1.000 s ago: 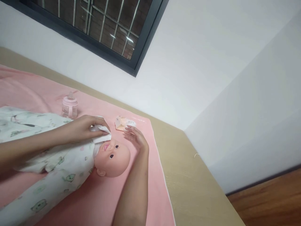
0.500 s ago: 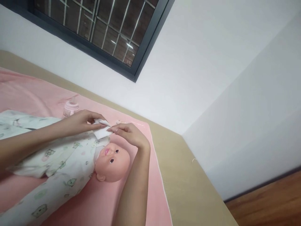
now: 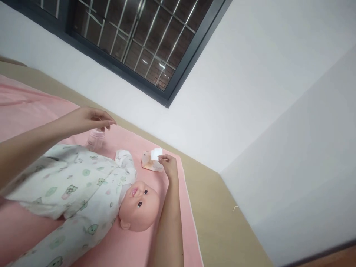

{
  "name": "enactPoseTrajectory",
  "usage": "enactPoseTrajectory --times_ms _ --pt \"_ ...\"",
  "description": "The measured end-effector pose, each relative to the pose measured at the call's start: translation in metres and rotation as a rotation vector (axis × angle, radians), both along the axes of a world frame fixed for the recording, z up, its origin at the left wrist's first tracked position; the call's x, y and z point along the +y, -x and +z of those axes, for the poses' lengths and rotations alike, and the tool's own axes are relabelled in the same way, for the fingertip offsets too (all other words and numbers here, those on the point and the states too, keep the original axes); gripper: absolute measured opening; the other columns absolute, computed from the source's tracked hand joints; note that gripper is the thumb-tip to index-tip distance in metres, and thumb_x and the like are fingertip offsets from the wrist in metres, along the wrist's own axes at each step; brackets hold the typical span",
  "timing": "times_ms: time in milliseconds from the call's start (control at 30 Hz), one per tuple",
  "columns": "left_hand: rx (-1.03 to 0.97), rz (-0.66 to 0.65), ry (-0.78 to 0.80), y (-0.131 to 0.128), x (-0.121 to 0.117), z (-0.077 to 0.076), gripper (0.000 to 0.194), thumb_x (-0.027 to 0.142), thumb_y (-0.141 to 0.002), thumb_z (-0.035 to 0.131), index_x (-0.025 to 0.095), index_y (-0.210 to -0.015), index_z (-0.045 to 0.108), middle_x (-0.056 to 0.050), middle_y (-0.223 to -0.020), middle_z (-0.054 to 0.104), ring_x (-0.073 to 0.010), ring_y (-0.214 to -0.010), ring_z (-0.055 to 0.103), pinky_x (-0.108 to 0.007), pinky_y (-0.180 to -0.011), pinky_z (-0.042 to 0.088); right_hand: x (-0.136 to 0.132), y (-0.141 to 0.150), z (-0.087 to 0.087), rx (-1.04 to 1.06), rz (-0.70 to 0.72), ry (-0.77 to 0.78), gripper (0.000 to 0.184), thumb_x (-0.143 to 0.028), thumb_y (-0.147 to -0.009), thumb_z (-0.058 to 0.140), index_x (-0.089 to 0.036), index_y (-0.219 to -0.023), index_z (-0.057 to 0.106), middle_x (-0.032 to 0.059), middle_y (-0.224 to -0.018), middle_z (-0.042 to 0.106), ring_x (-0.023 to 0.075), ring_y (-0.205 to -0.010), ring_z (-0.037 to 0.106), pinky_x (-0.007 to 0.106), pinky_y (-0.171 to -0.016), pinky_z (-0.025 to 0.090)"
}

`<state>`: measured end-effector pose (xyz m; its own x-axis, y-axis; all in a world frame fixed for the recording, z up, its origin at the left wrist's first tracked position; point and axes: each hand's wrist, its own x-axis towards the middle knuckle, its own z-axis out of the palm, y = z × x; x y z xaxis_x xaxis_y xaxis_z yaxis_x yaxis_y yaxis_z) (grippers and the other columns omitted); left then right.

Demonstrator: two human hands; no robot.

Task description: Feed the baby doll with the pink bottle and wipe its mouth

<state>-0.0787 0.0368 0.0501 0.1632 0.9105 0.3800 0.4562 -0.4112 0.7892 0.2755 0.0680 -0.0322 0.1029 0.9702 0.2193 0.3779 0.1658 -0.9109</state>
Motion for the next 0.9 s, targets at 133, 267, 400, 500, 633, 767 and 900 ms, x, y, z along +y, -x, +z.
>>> enactPoseTrajectory --times_ms 133,267,400,500,633,767,900 --pt "-0.059 0.077 0.002 0.017 0.006 0.001 0.034 0.044 -0.084 0.062 0.012 -0.093 0.067 -0.003 -0.082 0.069 -0.0163 -0.076 0.060 -0.030 -0.075 0.047 0.018 0.004 -0.014 0.002 0.061 0.042 0.023 -0.028 -0.060 0.073 -0.020 -0.082 0.074 0.0041 -0.083 0.072 0.0190 -0.078 0.064 0.039 -0.084 0.051" --pt "-0.073 0.119 0.032 0.031 0.016 -0.006 0.045 0.055 -0.083 0.063 0.011 -0.092 0.067 -0.004 -0.081 0.068 -0.0163 -0.074 0.059 -0.031 -0.076 0.046 0.021 0.006 -0.024 0.001 0.037 0.073 0.019 -0.024 -0.060 0.069 -0.019 -0.078 0.073 0.0038 -0.080 0.070 0.0188 -0.075 0.064 0.039 -0.084 0.052" --pt "-0.126 0.124 0.099 0.041 0.028 -0.014 0.048 0.053 -0.083 0.064 0.008 -0.098 0.066 -0.006 -0.089 0.069 -0.0182 -0.081 0.059 -0.031 -0.076 0.047 0.015 0.004 -0.031 -0.053 -0.044 0.056 0.016 -0.022 -0.064 0.061 -0.021 -0.075 0.072 0.0029 -0.086 0.069 0.0153 -0.065 0.062 0.039 -0.081 0.053" --pt "-0.154 0.146 0.109 0.047 0.038 -0.019 0.044 0.050 -0.084 0.064 0.009 -0.100 0.064 -0.005 -0.087 0.068 -0.0178 -0.082 0.057 -0.030 -0.076 0.047 0.007 0.001 -0.032 -0.087 -0.124 0.019 0.016 -0.024 -0.066 0.058 -0.021 -0.076 0.070 0.0036 -0.097 0.067 0.0138 -0.061 0.058 0.038 -0.077 0.052" --pt "-0.100 0.146 0.095 0.058 0.052 -0.031 0.051 0.053 -0.081 0.066 0.010 -0.110 0.061 -0.004 -0.092 0.066 -0.0179 -0.084 0.057 -0.027 -0.072 0.047 -0.006 -0.006 -0.035 -0.158 -0.242 -0.112 0.019 -0.026 -0.071 0.055 -0.022 -0.083 0.069 0.0068 -0.106 0.064 0.0184 -0.076 0.059 0.037 -0.083 0.049" --pt "0.109 0.170 0.108 0.067 0.065 -0.050 0.074 0.065 -0.078 0.063 0.011 -0.128 0.051 -0.009 -0.106 0.066 -0.0197 -0.085 0.059 -0.029 -0.073 0.047 -0.023 -0.018 -0.049 -0.360 -0.375 -0.212 0.026 -0.025 -0.078 0.048 -0.020 -0.094 0.068 0.0130 -0.113 0.061 0.0271 -0.112 0.053 0.042 -0.101 0.040" --pt "0.258 0.106 0.193 0.070 0.075 -0.070 0.075 0.053 -0.082 0.060 0.011 -0.140 0.040 -0.017 -0.121 0.059 -0.0253 -0.095 0.060 -0.037 -0.085 0.045 -0.030 -0.032 -0.071 -0.454 -0.464 -0.110 0.038 -0.026 -0.076 0.053 -0.018 -0.112 0.064 0.0175 -0.124 0.055 0.0343 -0.126 0.043 0.052 -0.110 0.028"
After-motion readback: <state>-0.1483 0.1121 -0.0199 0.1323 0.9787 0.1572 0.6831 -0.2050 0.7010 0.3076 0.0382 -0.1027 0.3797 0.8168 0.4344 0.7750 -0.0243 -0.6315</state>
